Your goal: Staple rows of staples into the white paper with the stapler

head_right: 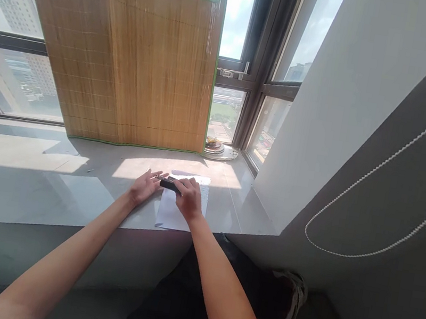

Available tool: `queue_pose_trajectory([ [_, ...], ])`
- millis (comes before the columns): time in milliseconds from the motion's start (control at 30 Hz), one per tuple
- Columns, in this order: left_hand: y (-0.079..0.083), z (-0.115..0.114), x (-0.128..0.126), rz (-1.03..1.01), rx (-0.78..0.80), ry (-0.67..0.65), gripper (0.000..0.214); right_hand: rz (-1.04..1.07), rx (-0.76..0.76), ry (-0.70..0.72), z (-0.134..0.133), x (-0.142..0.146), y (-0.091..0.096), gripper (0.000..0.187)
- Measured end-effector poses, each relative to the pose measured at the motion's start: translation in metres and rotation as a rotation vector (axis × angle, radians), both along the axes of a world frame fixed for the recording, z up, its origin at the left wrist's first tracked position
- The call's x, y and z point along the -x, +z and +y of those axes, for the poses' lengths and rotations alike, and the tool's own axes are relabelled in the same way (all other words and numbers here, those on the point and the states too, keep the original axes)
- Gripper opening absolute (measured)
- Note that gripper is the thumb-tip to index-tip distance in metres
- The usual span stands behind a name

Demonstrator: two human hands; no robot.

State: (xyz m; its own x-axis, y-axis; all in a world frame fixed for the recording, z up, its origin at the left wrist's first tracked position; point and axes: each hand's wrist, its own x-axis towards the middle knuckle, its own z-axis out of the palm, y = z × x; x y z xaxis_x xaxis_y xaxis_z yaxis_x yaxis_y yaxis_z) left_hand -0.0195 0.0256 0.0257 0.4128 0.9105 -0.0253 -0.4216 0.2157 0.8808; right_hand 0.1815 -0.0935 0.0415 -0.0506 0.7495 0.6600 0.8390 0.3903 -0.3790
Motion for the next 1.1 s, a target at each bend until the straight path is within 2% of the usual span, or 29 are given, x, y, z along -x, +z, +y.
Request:
queue_pose_trajectory([
  [67, -0.004, 0.001, 0.001, 0.027, 0.037, -0.104, 0.049, -0.196, -0.073, 0.028, -0.002, 0.006, 0.002, 0.043],
  [167, -0.009, 0.001, 0.001, 0.059, 0.042, -0.128, 0.041, -0.429, -0.147, 0.094, -0.002, 0.012, 0.004, 0.04],
  [233, -0.01, 0.001, 0.001, 0.058, 0.024, -0.116, 0.032, -0.506, -0.168, 0.117, -0.003, 0.014, 0.006, 0.037],
  [333, -0.008, 0.001, 0.0, 0.042, 0.01, -0.146, 0.028, -0.498, -0.145, 0.097, -0.006, 0.017, 0.007, 0.035],
  [433, -0.006, 0.001, 0.0, 0.054, 0.032, -0.117, 0.027, -0.415, -0.089, 0.025, -0.01, 0.018, 0.008, 0.036],
  [500, -0.004, 0.0, -0.001, 0.052, 0.041, -0.046, 0.029, -0.274, -0.038, -0.095, -0.012, 0.017, 0.008, 0.04],
  [600, 0.002, -0.002, -0.002, -0.006, 0.011, 0.064, 0.038, 0.11, 0.083, -0.274, -0.014, 0.013, 0.006, 0.038],
  [667, 0.006, -0.004, -0.003, -0.037, -0.035, 0.115, 0.035, 0.343, 0.201, -0.298, -0.014, 0.008, 0.003, 0.033],
  [733, 0.01, -0.006, -0.003, -0.022, -0.081, 0.146, 0.027, 0.44, 0.292, -0.277, -0.013, 0.002, -0.002, 0.03],
  [800, 0.012, -0.008, -0.003, 0.03, -0.123, 0.149, 0.023, 0.44, 0.341, -0.252, -0.012, -0.001, -0.006, 0.029],
  [900, 0.013, -0.015, -0.001, 0.113, -0.221, 0.073, 0.034, 0.431, 0.377, -0.22, -0.012, -0.003, -0.005, 0.03],
  [1000, 0.013, -0.023, 0.001, 0.193, -0.343, -0.071, 0.046, 0.417, 0.2, -0.116, -0.015, -0.001, 0.005, 0.033],
  [1100, 0.013, -0.028, 0.004, 0.298, -0.454, -0.285, 0.062, 0.403, 0.013, 0.209, -0.018, 0.002, 0.017, 0.029],
])
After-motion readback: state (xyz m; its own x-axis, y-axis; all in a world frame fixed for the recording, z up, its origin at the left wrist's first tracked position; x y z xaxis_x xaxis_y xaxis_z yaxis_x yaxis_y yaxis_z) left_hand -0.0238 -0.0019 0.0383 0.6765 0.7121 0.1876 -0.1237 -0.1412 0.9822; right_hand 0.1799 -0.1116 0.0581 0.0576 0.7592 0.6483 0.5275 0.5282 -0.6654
